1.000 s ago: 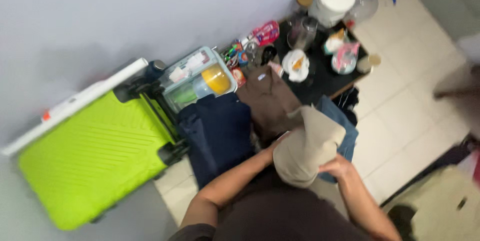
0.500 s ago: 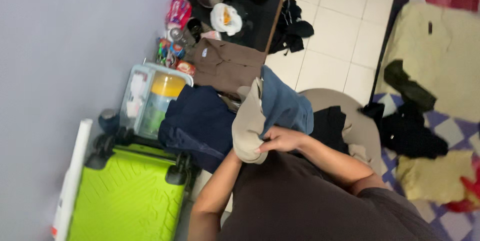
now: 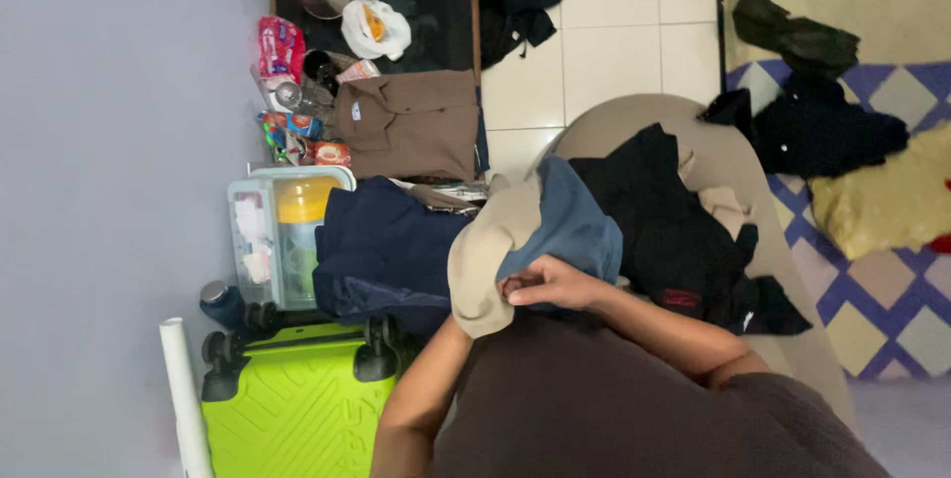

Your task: The person folds several garments one by one on a lime green suitcase and places them on a nearby table. Items handled include a black t-shirt, a brown shirt, a blue t-shirt, beige pants, and a black hoodie.

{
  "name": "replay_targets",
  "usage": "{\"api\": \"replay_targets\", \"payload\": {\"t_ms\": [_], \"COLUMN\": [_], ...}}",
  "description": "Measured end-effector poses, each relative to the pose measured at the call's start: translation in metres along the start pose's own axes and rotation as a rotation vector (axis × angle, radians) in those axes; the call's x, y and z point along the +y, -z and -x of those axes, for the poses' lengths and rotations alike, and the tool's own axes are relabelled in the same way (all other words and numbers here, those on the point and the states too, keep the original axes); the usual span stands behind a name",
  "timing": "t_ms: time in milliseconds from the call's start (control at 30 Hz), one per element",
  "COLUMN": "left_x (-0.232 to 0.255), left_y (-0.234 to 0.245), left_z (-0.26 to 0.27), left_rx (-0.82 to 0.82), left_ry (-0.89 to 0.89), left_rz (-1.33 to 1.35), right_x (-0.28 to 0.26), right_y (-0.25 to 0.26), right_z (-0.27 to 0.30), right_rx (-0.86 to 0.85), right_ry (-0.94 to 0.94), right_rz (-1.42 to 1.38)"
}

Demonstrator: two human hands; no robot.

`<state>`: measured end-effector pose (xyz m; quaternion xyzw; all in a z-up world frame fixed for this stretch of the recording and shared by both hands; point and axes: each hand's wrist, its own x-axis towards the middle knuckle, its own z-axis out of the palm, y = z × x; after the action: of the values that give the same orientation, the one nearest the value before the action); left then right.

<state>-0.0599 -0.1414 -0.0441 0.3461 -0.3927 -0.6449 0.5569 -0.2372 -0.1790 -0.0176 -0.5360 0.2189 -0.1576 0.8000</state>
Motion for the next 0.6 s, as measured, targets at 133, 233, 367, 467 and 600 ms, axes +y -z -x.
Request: {"api": "replay_targets", "payload": {"t_ms": [133, 233, 367, 467, 600], "left_x": [-0.012, -0.021, -0.031, -0.042, -0.063], "left_y": [-0.002, -0.003, -0.016, -0.03, -0.049], "left_z": [0.015, 0.033, 0.06, 0.073, 0.092], "left_rx": [-0.079, -0.141, -0.282, -0.417, -0.57], "left_ry": [0.001, 0.003, 0.058, 0.135, 0.248], "left_rz": [-0.003, -0.003, -0.017, -0.032, -0.034], "right_x": [0.016, 0.036, 0.072, 0.096, 0.136], "right_y": [-0.015, -0.03, -0.066, -0.091, -0.123], "right_z": [0.04, 0.09, 0.141, 0.155, 0.172], "right_rx": [0.014, 0.341, 1.031, 1.252, 1.283], "right_ry": [0.153, 0.177, 0.531, 0.494, 0.247], "right_rz": [-0.044, 0.033, 0.029, 0.329, 0.246]}}
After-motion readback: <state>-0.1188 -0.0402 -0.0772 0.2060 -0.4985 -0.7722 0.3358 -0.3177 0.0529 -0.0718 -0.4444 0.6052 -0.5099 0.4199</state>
